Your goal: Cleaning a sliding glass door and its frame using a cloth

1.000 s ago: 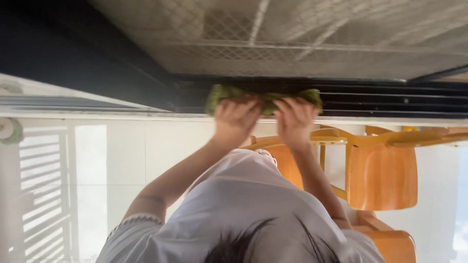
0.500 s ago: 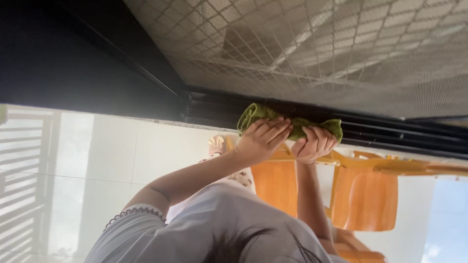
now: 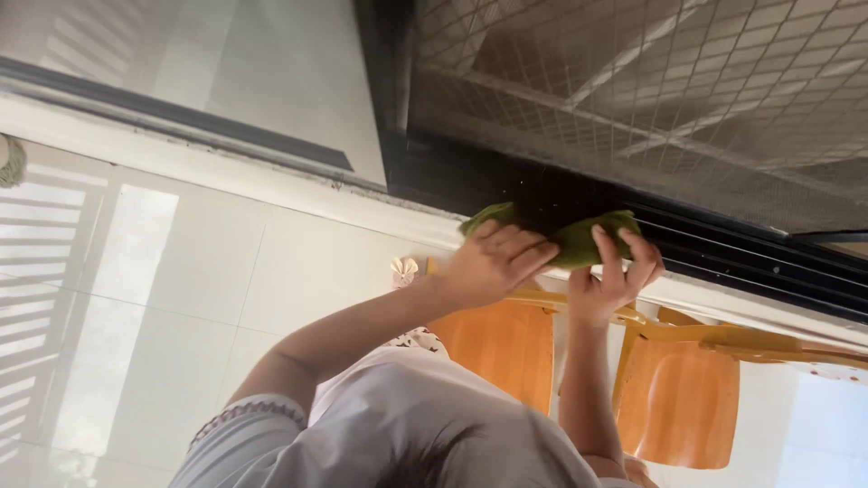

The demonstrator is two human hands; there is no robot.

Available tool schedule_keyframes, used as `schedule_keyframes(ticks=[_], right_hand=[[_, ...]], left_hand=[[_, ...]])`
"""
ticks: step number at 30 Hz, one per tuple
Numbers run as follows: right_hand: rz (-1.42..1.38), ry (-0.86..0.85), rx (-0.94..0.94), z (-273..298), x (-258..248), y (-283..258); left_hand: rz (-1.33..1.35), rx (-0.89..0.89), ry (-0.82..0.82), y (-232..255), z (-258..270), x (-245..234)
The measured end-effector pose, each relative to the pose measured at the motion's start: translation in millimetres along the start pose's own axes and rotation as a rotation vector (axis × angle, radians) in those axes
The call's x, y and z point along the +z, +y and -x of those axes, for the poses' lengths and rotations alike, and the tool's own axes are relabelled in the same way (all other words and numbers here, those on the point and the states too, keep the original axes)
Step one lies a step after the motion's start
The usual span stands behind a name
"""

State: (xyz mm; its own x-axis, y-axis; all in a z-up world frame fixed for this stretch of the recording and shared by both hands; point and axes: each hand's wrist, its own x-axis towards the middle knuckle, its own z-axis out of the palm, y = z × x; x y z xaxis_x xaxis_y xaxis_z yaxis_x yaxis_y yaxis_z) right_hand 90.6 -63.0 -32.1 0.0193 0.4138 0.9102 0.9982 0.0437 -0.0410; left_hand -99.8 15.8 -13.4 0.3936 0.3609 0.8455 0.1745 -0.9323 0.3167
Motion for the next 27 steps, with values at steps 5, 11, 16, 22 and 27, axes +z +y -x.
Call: schedule_keyframes(ticks=[5, 11, 16, 22, 27], right_hand=[[-0.35, 0.003, 0.225, -19, 34, -67], [-0.581, 0.118, 0.288, -93, 90, -163], [-0.675, 0.088, 0.364, -100, 103, -223], [-0.549, -0.071, 0.374, -56, 105, -218], [-0.701, -0.071, 0.606, -30, 107, -225]], left_hand=[[-0.039, -0.129, -0.174, -18, 50, -90], [-0.322, -0.225, 0.212, -53, 29, -178], [-0.335, -0.034, 0.421, -117, 38, -173], [-0.293, 0.071, 0.328, -140, 57, -167], [-0.218, 0.084, 0.184, -159, 100, -154]])
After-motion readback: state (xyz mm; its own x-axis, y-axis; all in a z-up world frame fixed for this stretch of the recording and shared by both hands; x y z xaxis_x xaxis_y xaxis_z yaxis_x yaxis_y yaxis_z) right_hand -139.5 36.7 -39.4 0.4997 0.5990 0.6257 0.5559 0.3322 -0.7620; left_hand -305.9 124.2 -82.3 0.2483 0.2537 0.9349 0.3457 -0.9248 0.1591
